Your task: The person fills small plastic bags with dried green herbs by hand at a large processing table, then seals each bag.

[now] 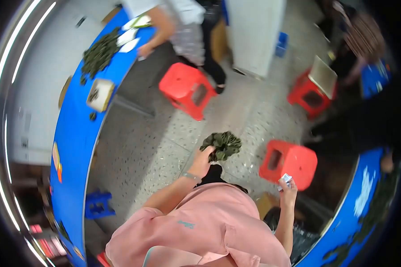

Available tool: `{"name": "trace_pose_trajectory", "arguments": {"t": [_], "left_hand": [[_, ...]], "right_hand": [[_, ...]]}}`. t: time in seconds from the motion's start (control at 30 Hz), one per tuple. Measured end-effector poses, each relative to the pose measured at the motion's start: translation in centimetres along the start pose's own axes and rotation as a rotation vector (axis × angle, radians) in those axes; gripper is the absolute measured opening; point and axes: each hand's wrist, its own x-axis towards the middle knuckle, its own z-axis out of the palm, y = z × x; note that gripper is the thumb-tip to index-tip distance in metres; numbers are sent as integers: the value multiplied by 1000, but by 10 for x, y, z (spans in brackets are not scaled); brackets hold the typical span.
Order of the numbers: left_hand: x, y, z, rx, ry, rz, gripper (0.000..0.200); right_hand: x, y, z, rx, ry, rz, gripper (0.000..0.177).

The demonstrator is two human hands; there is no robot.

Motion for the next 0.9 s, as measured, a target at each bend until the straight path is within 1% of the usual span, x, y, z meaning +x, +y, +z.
{"name": "trace_pose_trajectory", "arguments": {"t": [0.03,0.1,0.13,0.17,0.2,0.27,0.3,0.33,0.37,0.43,0.5,0.6,0.63,0.7,0.77,0.8,0.87,0.9], "left_hand": [[4,16,-36,-39,37,37,27],[4,47,-94,-133,246,39,25],[9,49,-129,-224,284,111,24],[19,57,-159,-307,321,186,23],[26,70,-179,-323,346,205,23],[33,92,-217,-490,529,321,21],[36,98,-236,-536,539,343,21],[43,104,-252,-580,542,367,21],[46,123,-253,-587,543,373,21],[49,164,-253,-668,656,396,22],[72,170,-282,-681,657,400,24],[115,172,-325,-696,645,410,29],[134,184,-335,-697,638,398,29],[179,216,-352,-729,599,387,27],[217,246,-365,-759,573,373,26],[226,261,-375,-765,609,385,26],[231,285,-402,-763,726,396,22],[242,297,-408,-772,755,399,20]], "right_hand": [[17,-3,47,-52,-84,4,23],[41,-18,133,-162,-220,33,24],[49,-18,164,-184,-258,30,24],[58,-23,231,-228,-355,40,25],[63,-25,296,-270,-448,53,25],[62,-25,401,-356,-611,92,26],[54,-23,454,-400,-685,114,26],[53,-21,476,-438,-756,130,26],[57,-17,501,-444,-762,126,26],[69,-3,550,-437,-895,182,23],[77,-2,593,-446,-941,182,22],[94,-13,657,-488,-874,133,23],[104,-15,683,-505,-858,93,23],[138,-16,739,-527,-832,62,24],[190,-6,791,-501,-897,9,33],[198,5,814,-511,-927,30,33],[246,13,879,-522,-1010,71,32],[261,21,900,-529,-1036,65,31]]}}
